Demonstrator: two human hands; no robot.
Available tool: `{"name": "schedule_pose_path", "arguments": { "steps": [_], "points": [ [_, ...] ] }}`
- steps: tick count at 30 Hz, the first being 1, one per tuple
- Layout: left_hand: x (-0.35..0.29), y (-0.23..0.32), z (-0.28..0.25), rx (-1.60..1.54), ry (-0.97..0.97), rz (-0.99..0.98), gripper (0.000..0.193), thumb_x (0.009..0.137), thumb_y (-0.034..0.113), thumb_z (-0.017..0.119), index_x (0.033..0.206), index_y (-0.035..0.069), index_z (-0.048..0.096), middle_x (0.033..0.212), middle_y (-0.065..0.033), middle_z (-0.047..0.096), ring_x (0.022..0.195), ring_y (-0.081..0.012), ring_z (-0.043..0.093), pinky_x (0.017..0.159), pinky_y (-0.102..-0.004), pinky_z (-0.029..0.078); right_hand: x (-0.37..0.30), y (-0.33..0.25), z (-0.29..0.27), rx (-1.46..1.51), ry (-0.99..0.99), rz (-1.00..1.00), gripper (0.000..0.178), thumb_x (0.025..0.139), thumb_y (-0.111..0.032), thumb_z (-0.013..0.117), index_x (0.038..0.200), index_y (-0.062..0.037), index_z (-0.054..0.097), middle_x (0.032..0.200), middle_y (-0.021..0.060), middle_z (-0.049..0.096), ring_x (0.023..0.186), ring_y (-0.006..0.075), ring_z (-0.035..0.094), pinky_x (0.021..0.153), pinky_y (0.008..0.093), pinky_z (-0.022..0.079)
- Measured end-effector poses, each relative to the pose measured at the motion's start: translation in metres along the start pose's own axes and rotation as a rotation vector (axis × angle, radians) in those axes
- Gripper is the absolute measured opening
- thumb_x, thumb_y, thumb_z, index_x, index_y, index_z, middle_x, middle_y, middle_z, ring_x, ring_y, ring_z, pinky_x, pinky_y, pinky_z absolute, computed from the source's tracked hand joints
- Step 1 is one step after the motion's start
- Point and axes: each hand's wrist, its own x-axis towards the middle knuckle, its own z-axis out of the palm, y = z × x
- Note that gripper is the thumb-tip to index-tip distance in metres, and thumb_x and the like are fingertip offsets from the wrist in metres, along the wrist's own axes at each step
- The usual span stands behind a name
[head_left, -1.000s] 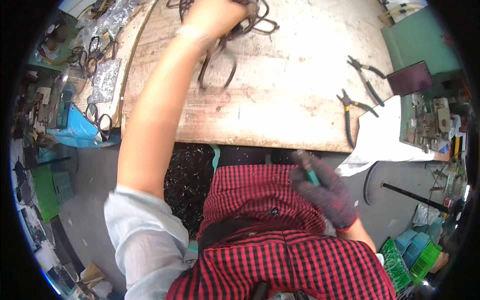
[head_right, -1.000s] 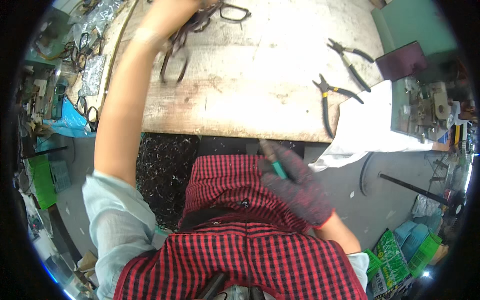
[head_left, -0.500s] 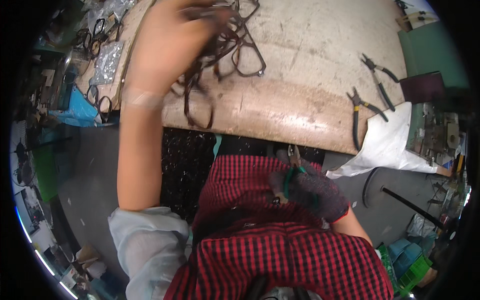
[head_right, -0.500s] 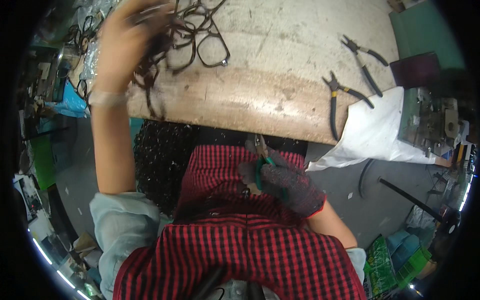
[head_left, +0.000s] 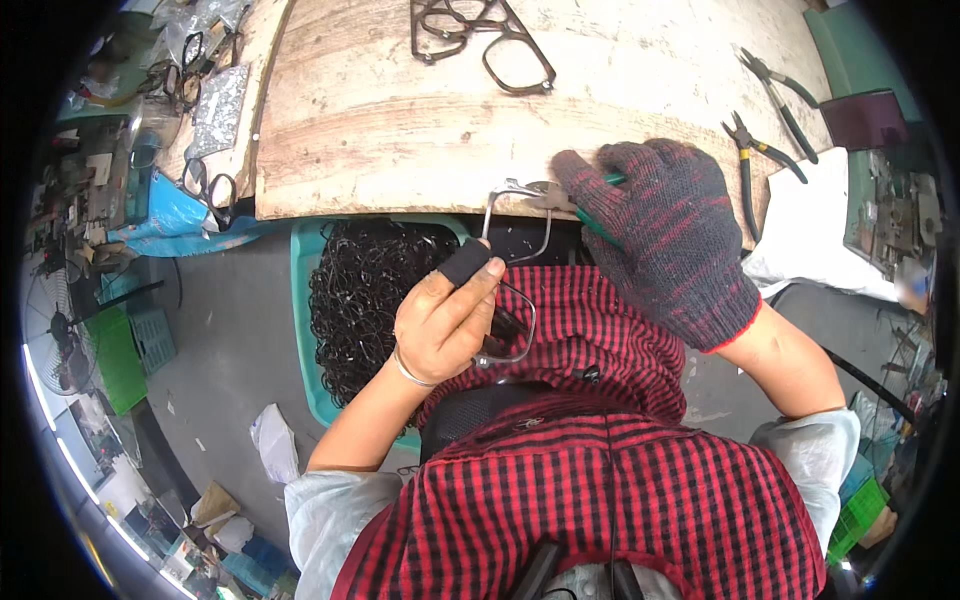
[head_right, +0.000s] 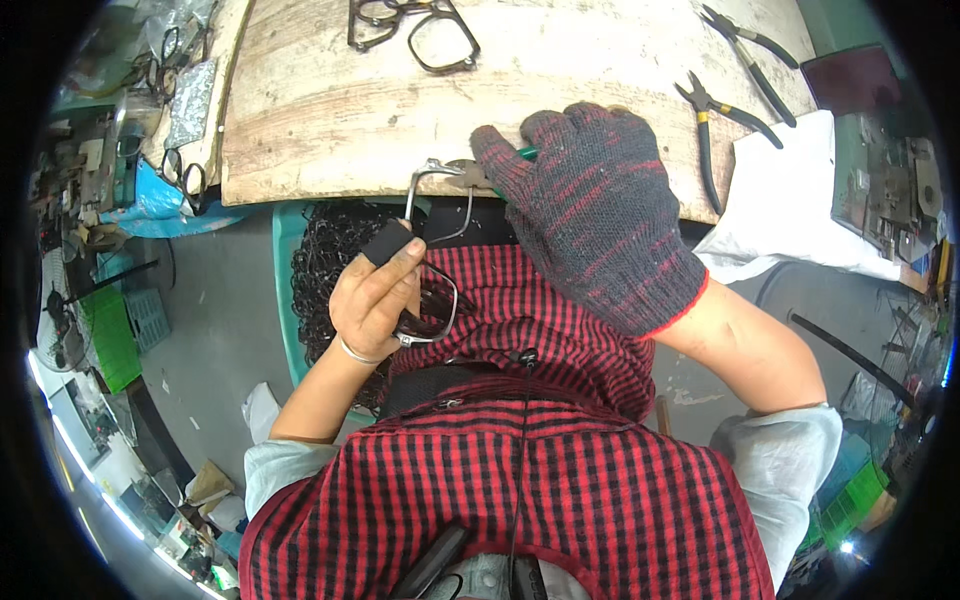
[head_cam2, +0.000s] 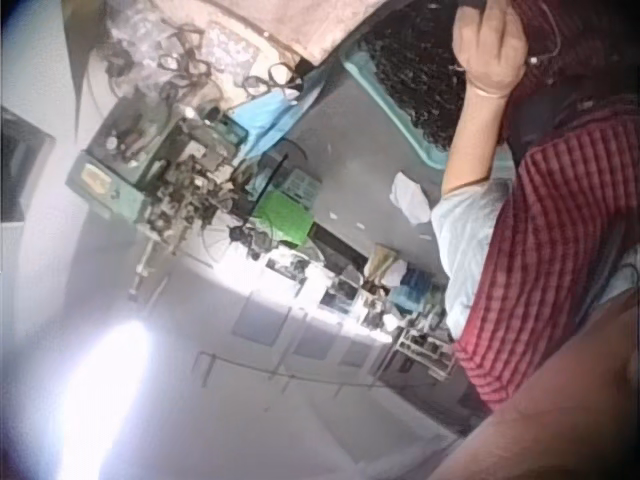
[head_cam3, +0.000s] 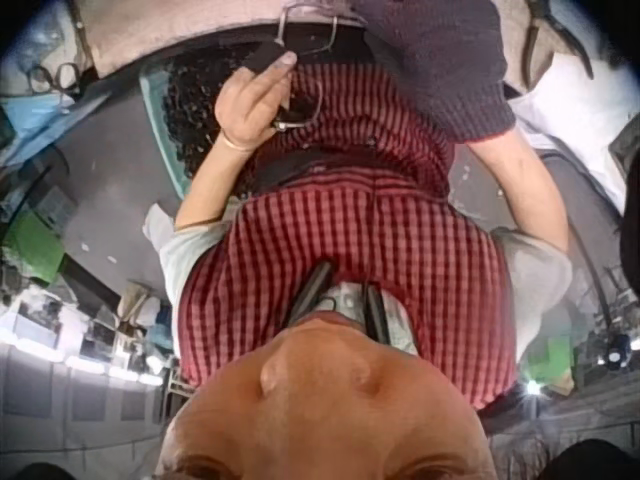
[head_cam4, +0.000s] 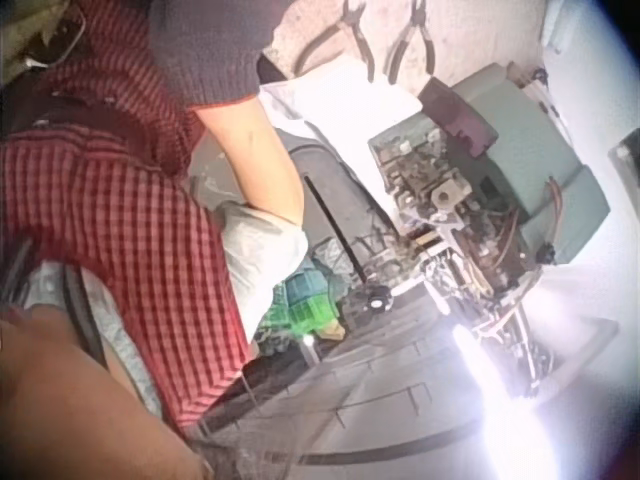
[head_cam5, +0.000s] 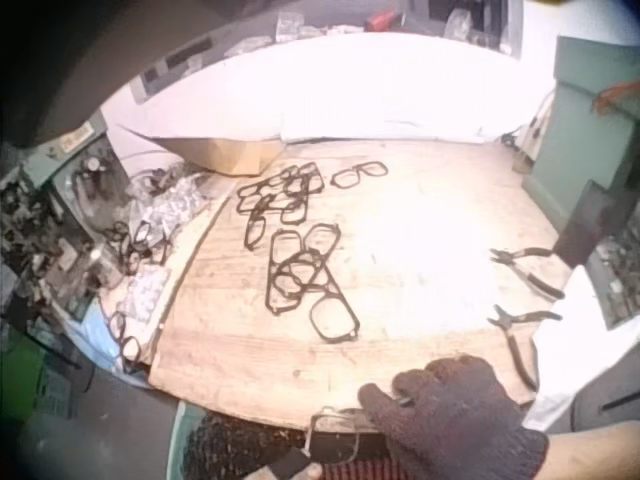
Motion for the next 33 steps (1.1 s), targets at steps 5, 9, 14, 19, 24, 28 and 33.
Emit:
{"name": "schedule_pose_path", "arguments": {
  "steps": [5, 9, 14, 19, 24, 28, 33],
  "points": [
    [-0.01, -0.008, 0.006, 0.016, 0.028, 0.006, 0.016, 0.076, -0.008, 0.081, 0.091, -0.007, 0.076, 0.113, -0.0137, 0.076, 0.102, -0.034, 0.076, 0.072, -0.0357, 0.066, 0.02, 0.014, 0.01, -0.014, -0.016, -0.139, 0.058, 0.078, -0.02, 0.078, 0.134, -0.0157, 0.065, 0.11, 0.0116, 0.067, 0.099, 0.0325, 0.066, 0.085, 0.0474, 0.052],
    [-0.016, -0.01, 0.008, -0.037, 0.037, -0.003, 0.016, 0.075, -0.009, 0.081, 0.09, -0.006, 0.075, 0.113, -0.0128, 0.076, 0.103, -0.0348, 0.076, 0.071, -0.0351, 0.066, 0.028, 0.025, 0.014, -0.005, -0.063, -0.224, 0.057, 0.079, -0.021, 0.078, 0.134, -0.0158, 0.065, 0.105, 0.0113, 0.068, 0.096, 0.0315, 0.066, 0.085, 0.0458, 0.052],
    [-0.012, -0.006, 0.007, -0.092, 0.028, -0.065, 0.02, 0.077, -0.004, 0.082, 0.096, -0.002, 0.076, 0.112, -0.0096, 0.075, 0.099, -0.0313, 0.074, 0.084, -0.0447, 0.065, 0.026, 0.014, 0.003, -0.065, -0.252, -0.129, 0.053, 0.083, -0.026, 0.078, 0.133, -0.0152, 0.065, 0.103, 0.0117, 0.068, 0.095, 0.0305, 0.066, 0.083, 0.0454, 0.051],
    [0.065, -0.005, -0.032, -0.213, -0.069, -0.11, 0.031, 0.081, 0.016, 0.083, 0.11, 0.01, 0.077, 0.102, -0.0067, 0.073, 0.092, -0.0242, 0.07, 0.105, -0.0552, 0.052, 0.005, -0.003, -0.006, 0.114, -0.155, 0.063, 0.055, 0.086, -0.028, 0.077, 0.137, -0.0125, 0.064, 0.102, 0.0122, 0.068, 0.095, 0.0321, 0.065, 0.083, 0.0454, 0.05],
    [0.186, -0.076, -0.023, -0.111, -0.042, -0.054, 0.03, 0.085, -0.002, 0.071, 0.112, 0.01, 0.076, 0.103, -0.0122, 0.077, 0.097, -0.0305, 0.074, 0.087, -0.0394, 0.057, -0.04, -0.001, -0.016, 0.393, -0.081, 0.162, 0.052, 0.088, -0.024, 0.076, 0.136, -0.0076, 0.065, 0.101, 0.0147, 0.067, 0.092, 0.0339, 0.065, 0.083, 0.0465, 0.051],
    [0.252, -0.104, 0.01, 0.425, -0.959, -0.047, 0.043, 0.086, 0.002, 0.06, 0.125, 0.011, 0.074, 0.127, -0.0256, 0.061, 0.107, -0.0392, 0.068, 0.094, -0.0442, 0.056, -0.055, -0.01, -0.025, 0.416, -0.131, 0.184, 0.054, 0.088, -0.023, 0.077, 0.138, -0.0075, 0.065, 0.103, 0.0177, 0.068, 0.094, 0.0358, 0.066, 0.083, 0.0468, 0.051],
    [0.248, -0.109, -0.024, 0.347, -0.705, 0.124, 0.028, 0.093, 0.005, 0.06, 0.118, 0.001, 0.072, 0.112, -0.0205, 0.067, 0.098, -0.0323, 0.072, 0.086, -0.041, 0.058, -0.072, -0.006, -0.029, 0.419, -0.15, 0.215, 0.055, 0.087, -0.023, 0.077, 0.138, -0.0072, 0.065, 0.106, 0.0185, 0.068, 0.098, 0.0364, 0.066, 0.086, 0.0475, 0.051]
  ]
}}
